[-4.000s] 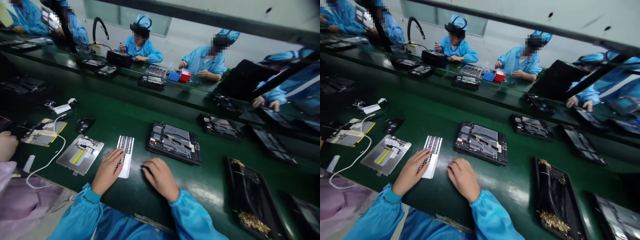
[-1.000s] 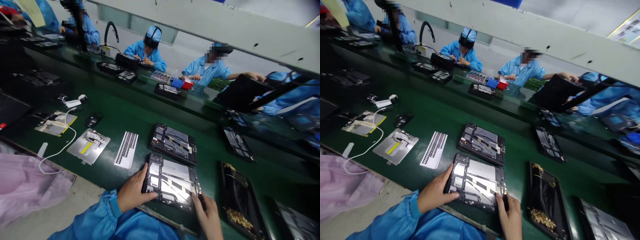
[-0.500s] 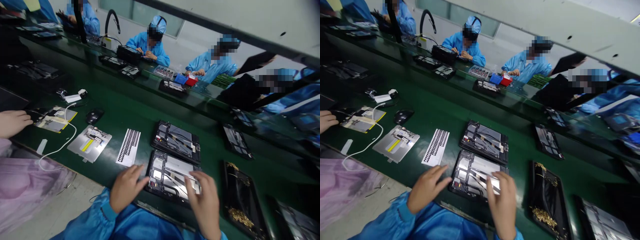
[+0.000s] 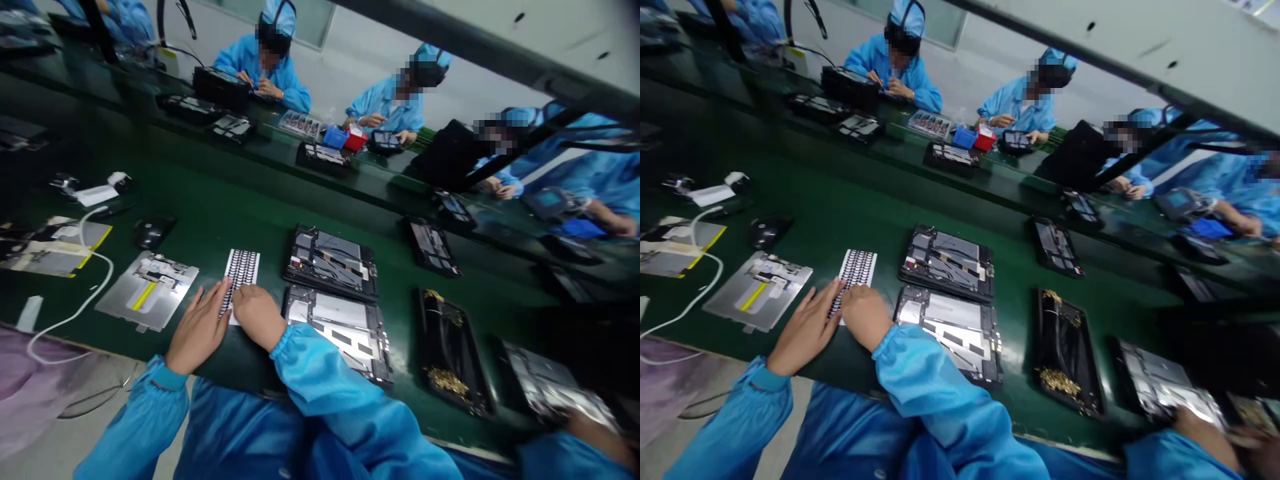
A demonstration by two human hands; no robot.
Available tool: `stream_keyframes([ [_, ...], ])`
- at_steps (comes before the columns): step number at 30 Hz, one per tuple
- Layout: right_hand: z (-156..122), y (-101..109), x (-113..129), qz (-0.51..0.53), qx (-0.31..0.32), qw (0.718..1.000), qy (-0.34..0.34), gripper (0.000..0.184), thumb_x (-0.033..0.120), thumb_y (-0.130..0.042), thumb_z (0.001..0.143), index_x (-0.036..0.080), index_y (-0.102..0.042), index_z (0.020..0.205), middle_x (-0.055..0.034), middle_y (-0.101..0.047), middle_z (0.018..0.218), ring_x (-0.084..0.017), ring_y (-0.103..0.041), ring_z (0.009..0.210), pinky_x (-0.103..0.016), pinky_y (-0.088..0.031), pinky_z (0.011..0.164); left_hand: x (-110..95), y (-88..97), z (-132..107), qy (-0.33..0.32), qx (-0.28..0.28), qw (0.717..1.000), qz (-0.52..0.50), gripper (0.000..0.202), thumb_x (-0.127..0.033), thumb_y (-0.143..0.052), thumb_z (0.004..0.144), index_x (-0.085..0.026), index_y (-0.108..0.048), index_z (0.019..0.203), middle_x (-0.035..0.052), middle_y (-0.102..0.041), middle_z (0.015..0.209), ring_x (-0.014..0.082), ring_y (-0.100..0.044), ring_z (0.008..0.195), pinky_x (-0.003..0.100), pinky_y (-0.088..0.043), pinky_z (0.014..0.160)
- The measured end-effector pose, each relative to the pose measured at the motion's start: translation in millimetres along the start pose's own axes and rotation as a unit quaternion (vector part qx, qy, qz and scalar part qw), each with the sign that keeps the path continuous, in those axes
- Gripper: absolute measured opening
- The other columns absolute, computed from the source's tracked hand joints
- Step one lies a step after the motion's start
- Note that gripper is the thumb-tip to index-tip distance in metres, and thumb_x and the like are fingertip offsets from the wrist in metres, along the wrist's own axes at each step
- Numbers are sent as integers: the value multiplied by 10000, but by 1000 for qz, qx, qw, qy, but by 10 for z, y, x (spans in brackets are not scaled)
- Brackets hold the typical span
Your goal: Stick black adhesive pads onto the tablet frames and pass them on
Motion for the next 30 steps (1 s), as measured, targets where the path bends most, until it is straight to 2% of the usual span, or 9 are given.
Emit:
stream_keyframes([
  [3,148,1,-20,28,17,999,-8,232,108,-499,970,12,-625,1140,-221,-695,1073,-285,-660,989,-397,-529,844,16,8,34,-15,-11,1000,14,629,-338,-306,1021,-148,-152,1601,145,-471,1544,266,-475,1416,501,-299,1214],
  [7,152,227,-301,111,21,993,-16,122,194,-553,978,109,-627,1026,-89,-713,1001,-175,-660,925,-267,-510,847,45,-21,91,-16,3,1000,15,625,-369,-289,1020,-138,-196,1594,160,-473,1540,296,-465,1420,520,-276,1218],
  [9,-136,494,-524,228,-40,973,-25,117,200,-476,1016,155,-584,1013,-37,-680,965,-131,-636,878,-233,-500,808,47,-7,104,-15,10,1000,2,622,-383,-301,1019,-151,-221,1590,148,-448,1561,307,-433,1441,529,-268,1223],
  [11,-626,785,-756,357,-141,923,-29,117,242,-456,1029,190,-545,974,-14,-618,909,-131,-597,831,-244,-493,768,32,54,100,-19,-1,1000,-20,592,-384,-332,1019,-166,-293,1568,132,-373,1610,325,-391,1466,534,-284,1221],
  [14,-1479,978,-999,368,-227,900,-61,126,228,-474,1013,217,-524,898,-20,-548,902,-157,-560,866,-291,-481,800,-56,209,60,-20,-73,996,-49,462,-355,-415,1016,-228,-478,1456,67,-354,1628,338,-415,1447,550,-321,1208],
  [17,-2114,810,-1034,284,-219,926,-118,103,148,-484,980,221,-542,936,-56,-566,1002,-184,-589,974,-327,-497,857,-322,310,2,-22,-153,984,-91,302,-289,-559,971,-274,-613,1268,16,-546,1483,297,-540,1337,553,-370,1184],
  [20,-2383,527,-883,180,-195,955,-135,138,101,-489,959,218,-555,993,-93,-592,1078,-211,-607,1050,-354,-526,881,-844,224,-6,-75,-132,977,-152,202,-231,-659,918,-264,-653,1117,40,-657,1304,266,-596,1254,529,-419,1143],
  [25,-2341,277,-648,54,-191,973,-118,117,89,-518,969,173,-573,1030,-124,-630,1079,-234,-599,1018,-373,-527,871,-1644,-121,36,-143,-30,971,-187,109,-300,-585,971,-220,-640,1020,57,-706,1135,221,-638,1098,394,-475,952],
  [30,-2263,200,-666,13,-154,979,-130,113,130,-496,1000,168,-602,1007,-115,-650,1069,-232,-570,930,-382,-496,822,-1738,-299,52,-124,-7,972,-199,114,-317,-578,972,-213,-624,982,58,-706,1097,219,-623,1048,364,-446,881],
])
Point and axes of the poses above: each hand's wrist, its own z-axis towards the middle knuckle, its own y-axis out of the back of the hand, x = y × z, the point moved 5 cm from there along z, towards the middle knuckle
